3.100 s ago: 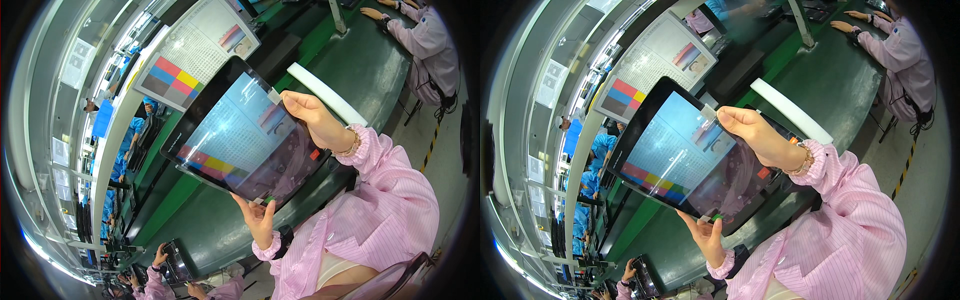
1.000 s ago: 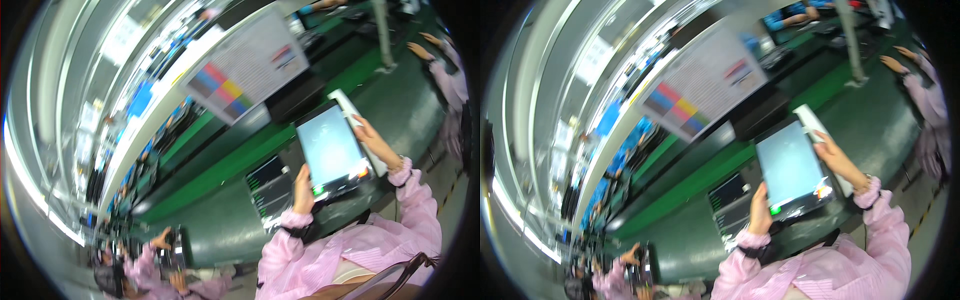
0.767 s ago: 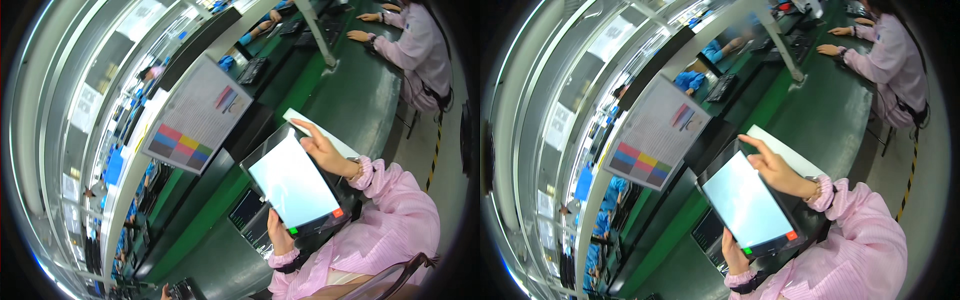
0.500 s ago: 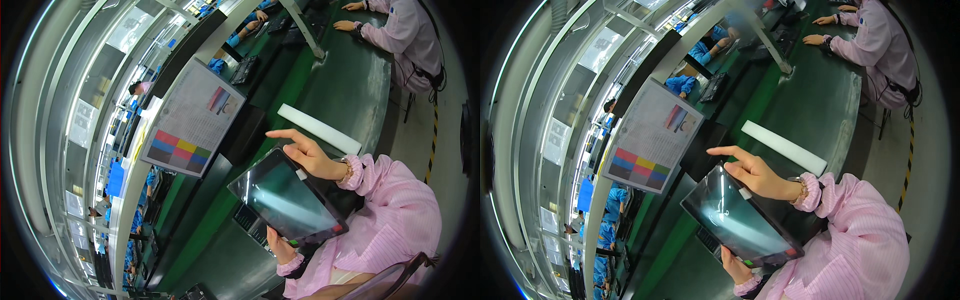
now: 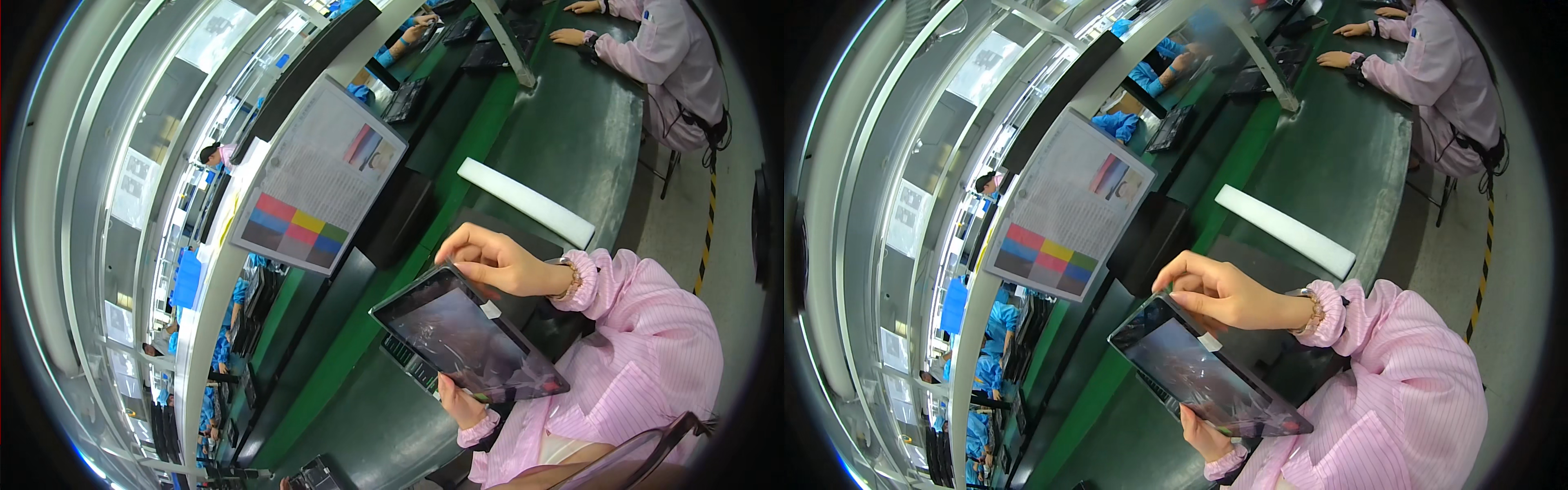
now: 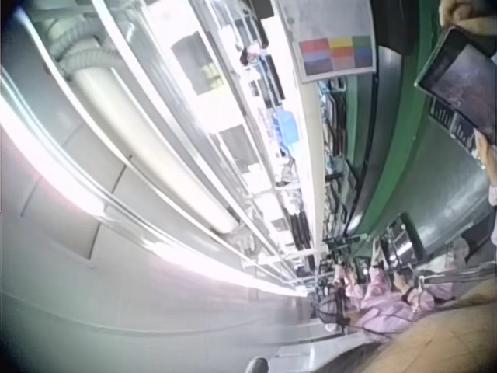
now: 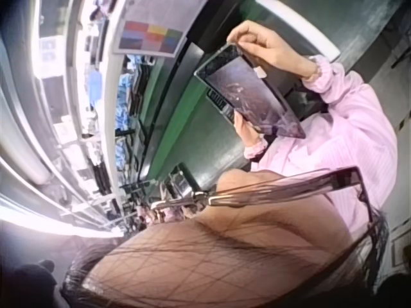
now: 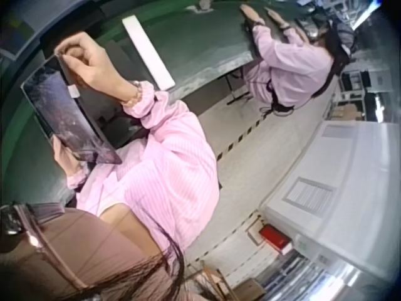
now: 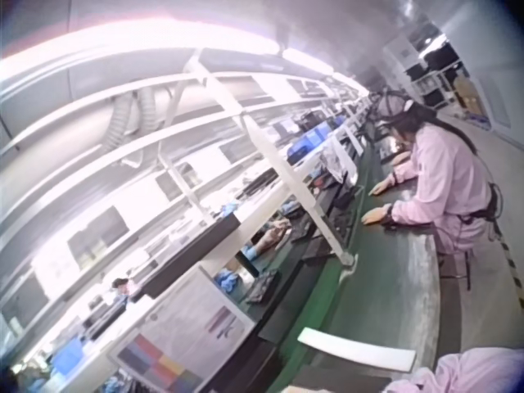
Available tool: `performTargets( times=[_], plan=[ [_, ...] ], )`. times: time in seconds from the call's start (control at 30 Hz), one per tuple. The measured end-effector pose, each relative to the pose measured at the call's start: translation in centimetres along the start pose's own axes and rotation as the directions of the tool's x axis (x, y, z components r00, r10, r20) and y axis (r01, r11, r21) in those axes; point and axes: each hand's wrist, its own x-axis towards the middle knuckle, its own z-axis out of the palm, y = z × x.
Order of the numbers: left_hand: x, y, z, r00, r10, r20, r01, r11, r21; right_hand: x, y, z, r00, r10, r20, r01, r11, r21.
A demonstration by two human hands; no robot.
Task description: Inspecting and testing tablet screens on an electronics assembly line.
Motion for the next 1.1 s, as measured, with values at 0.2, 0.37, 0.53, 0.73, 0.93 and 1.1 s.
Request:
performTargets(
  times=[0.2, 0.37, 0.53, 0.73, 0.93, 1.1],
  plan=[
    [-0.6, 1.1, 1.7, 0.999, 0.044, 0.002, -0.043, 0.994, -0.096, 0.6, 0.6, -1.6, 0.987, -0.069, -0.147, 0.082, 0.994, 0.079],
    [-0.4, 1.5, 0.3, 0.996, 0.085, -0.005, -0.086, 0.991, -0.102, 0.7, -0.7, 1.2, 0.995, -0.073, 0.073, 0.066, 0.993, 0.102],
    [-0.5, 0.6, -2.8, 0.994, 0.082, 0.071, -0.070, 0.985, -0.157, 1.4, -0.2, 2.9, 0.972, -0.204, 0.116, 0.190, 0.974, 0.122],
    [0.0, 0.1, -4.1, 0.988, 0.065, 0.139, -0.058, 0.997, -0.060, 1.2, -1.7, 1.8, 0.982, -0.114, 0.153, 0.090, 0.984, 0.154],
    [0.6, -1.1, -5.9, 0.962, 0.069, 0.263, 0.012, 0.956, -0.294, 1.1, 0.0, 0.5, 0.986, 0.067, 0.150, -0.106, 0.957, 0.270],
    [-0.2, 1.2, 0.8, 0.991, 0.111, 0.082, -0.095, 0.981, -0.171, -0.8, 3.8, -0.8, 0.949, 0.243, 0.202, -0.284, 0.935, 0.210]
  ],
)
